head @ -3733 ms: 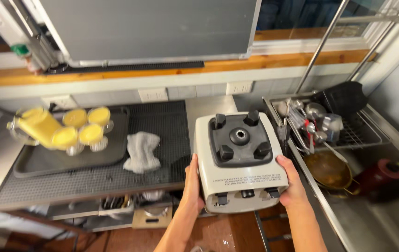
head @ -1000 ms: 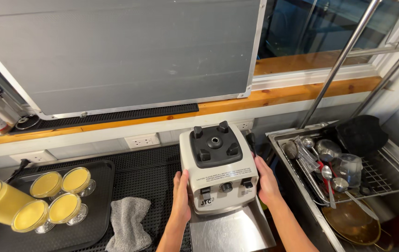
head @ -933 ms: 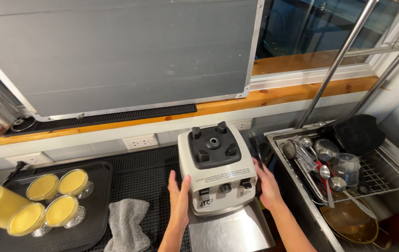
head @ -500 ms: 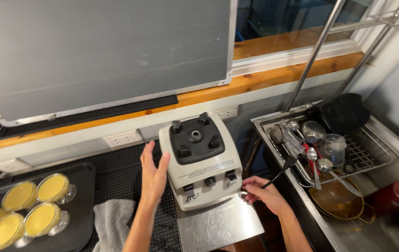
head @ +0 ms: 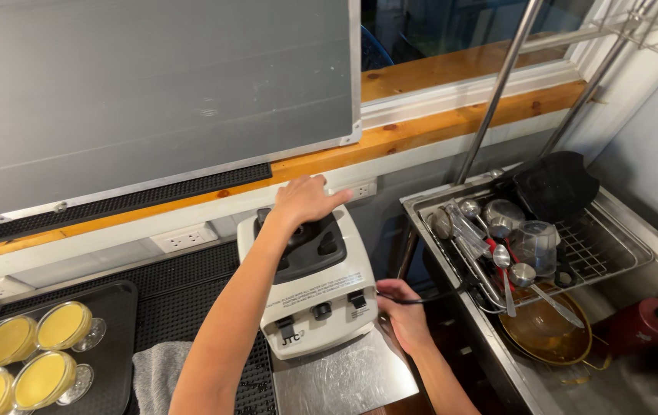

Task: The person wipes a countertop, moves a blender base, assembles the blender jar, retrieves a cocoa powder container, and scoops ice into a measuring cup. The person does not blend or pour any mixture in this clip.

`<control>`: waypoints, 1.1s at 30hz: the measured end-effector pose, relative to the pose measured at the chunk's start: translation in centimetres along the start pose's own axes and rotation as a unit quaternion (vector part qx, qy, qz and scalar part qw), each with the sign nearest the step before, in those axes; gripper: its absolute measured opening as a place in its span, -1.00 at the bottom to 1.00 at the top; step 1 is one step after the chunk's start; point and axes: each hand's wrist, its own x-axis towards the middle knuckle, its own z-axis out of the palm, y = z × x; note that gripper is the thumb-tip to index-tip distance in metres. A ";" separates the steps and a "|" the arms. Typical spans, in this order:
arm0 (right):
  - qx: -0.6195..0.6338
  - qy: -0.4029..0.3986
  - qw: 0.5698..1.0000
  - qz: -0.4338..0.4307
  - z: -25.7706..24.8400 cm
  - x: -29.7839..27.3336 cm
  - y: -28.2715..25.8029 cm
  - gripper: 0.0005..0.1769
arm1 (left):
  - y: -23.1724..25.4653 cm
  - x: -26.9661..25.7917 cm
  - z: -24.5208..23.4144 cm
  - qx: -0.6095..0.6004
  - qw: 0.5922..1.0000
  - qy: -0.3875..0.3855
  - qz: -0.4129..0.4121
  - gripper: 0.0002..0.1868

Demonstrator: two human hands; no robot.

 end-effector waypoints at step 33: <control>-0.052 0.046 0.984 0.164 3.9 16.4 3.7 -0.77 | 1.5 2.1 -0.5 0.130 0.987 -0.047 -0.082 -0.43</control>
